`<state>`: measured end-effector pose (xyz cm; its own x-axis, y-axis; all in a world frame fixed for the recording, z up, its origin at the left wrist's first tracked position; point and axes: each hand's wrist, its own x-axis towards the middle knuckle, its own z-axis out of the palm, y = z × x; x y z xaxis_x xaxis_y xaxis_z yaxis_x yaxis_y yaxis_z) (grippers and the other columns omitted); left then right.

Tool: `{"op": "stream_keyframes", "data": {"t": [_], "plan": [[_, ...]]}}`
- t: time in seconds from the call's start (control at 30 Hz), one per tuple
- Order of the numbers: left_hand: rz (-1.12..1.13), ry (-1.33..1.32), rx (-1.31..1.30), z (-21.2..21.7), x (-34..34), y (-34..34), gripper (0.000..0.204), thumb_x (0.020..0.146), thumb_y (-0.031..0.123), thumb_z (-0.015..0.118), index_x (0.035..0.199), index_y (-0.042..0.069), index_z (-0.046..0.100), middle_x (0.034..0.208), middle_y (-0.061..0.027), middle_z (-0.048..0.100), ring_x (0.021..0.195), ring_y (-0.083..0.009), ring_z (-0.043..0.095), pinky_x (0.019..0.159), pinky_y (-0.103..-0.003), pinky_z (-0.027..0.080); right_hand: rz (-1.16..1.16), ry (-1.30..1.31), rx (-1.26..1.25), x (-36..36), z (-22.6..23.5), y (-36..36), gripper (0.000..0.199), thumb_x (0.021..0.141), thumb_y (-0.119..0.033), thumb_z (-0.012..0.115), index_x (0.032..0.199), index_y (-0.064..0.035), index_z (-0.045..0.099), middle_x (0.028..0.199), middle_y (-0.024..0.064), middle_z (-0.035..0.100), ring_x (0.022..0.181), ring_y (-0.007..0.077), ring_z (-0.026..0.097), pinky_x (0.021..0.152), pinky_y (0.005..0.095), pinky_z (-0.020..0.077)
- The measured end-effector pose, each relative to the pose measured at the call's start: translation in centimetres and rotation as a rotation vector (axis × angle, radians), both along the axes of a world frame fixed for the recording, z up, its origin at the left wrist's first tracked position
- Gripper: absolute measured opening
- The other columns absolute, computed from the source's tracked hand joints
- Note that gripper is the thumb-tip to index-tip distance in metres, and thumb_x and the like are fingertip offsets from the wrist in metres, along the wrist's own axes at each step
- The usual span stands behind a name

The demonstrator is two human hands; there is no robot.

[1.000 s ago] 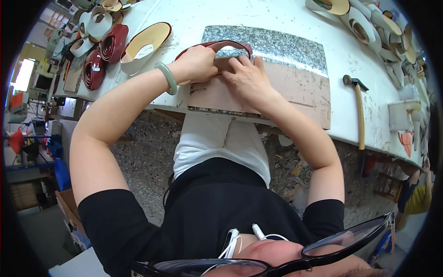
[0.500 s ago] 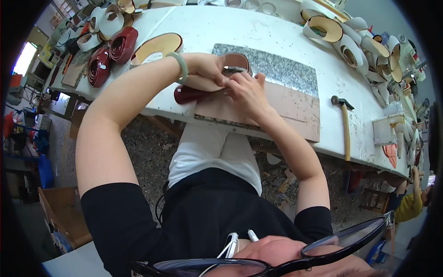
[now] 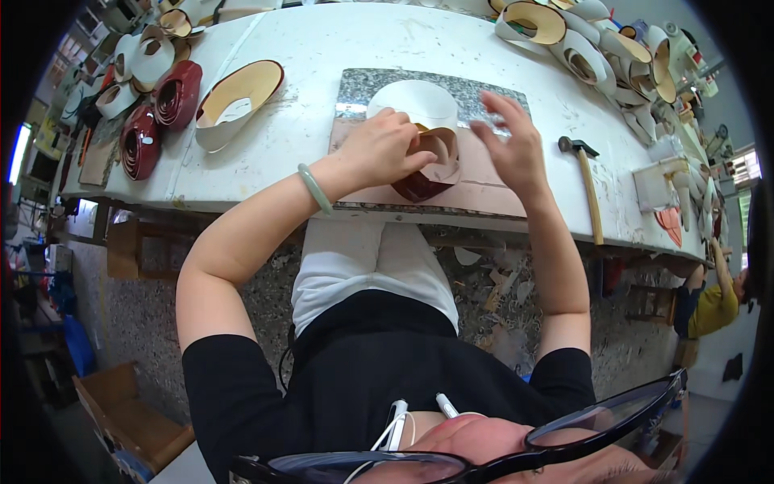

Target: The person assembles shoe heel counters by fitting and pressing the lining into each upper piece by hand, then tapping the internal seams with a hammer.

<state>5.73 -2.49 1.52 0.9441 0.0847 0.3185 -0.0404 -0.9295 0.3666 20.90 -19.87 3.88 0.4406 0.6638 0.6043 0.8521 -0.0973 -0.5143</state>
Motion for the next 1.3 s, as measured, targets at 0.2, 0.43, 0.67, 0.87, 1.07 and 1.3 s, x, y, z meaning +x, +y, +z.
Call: {"op": "stream_keyframes", "data": {"t": [0.2,0.43,0.67,0.87,1.07,1.3], "plan": [[0.043,0.479,0.118,3.3,2.4,1.0,0.034,0.074,0.033,0.073,0.076,0.0,0.067,0.076,-0.019,0.066,0.077,-0.035,0.065,0.071,-0.042,0.052,0.232,-0.399,-0.826,-1.2,-1.3,5.6,0.033,0.074,-0.011,0.067,0.106,-0.0176,0.07,0.096,0.0014,0.064,0.103,0.0216,0.056,0.093,0.0377,0.0384],[-0.026,0.603,0.214,2.8,2.8,2.1,0.018,0.067,0.017,0.072,0.077,0.002,0.069,0.079,-0.0164,0.068,0.08,-0.033,0.067,0.07,-0.042,0.053,0.331,-0.384,-0.772,-1.5,-1.8,4.4,0.015,0.076,-0.012,0.063,0.087,-0.0186,0.071,0.088,-0.0014,0.063,0.1,0.0201,0.058,0.084,0.0369,0.0413],[-0.033,0.754,0.198,3.7,3.5,0.8,0.016,0.069,0.021,0.073,0.083,0.012,0.07,0.082,-0.008,0.07,0.083,-0.0273,0.067,0.069,-0.039,0.053,0.279,-0.456,-0.647,-2.3,-2.9,2.6,0.035,0.076,-0.009,0.063,0.11,-0.0135,0.055,0.091,0.0063,0.06,0.087,0.0239,0.062,0.069,0.0391,0.0488],[-0.049,0.477,-0.07,1.8,0.7,1.9,0.022,0.074,0.028,0.075,0.077,0.008,0.065,0.078,-0.0083,0.067,0.075,-0.0247,0.064,0.068,-0.036,0.051,0.274,-0.333,-0.5,-0.1,-4.0,-0.7,0.022,0.079,-0.007,0.064,0.101,-0.0071,0.063,0.088,0.0061,0.06,0.082,0.0226,0.064,0.067,0.035,0.0523],[0.108,0.168,-0.614,1.9,-3.3,2.4,0.013,0.084,0.004,0.065,0.076,0.0,0.056,0.082,-0.0051,0.065,0.069,-0.0071,0.056,0.062,-0.023,0.047,0.118,1.309,0.079,1.7,-5.0,-3.4,0.018,0.081,0.003,0.066,0.098,-0.0021,0.066,0.086,0.0036,0.063,0.081,0.0121,0.062,0.068,0.0241,0.0513],[0.015,0.207,-0.48,1.1,-0.8,1.8,0.026,0.077,0.007,0.071,0.101,0.001,0.063,0.095,-0.0077,0.061,0.082,-0.0189,0.061,0.071,-0.03,0.051,0.044,0.425,-0.355,1.3,-4.3,-2.5,0.024,0.075,-0.006,0.073,0.098,-0.0045,0.065,0.098,0.0135,0.066,0.093,0.0288,0.064,0.082,0.0359,0.0499]]}}
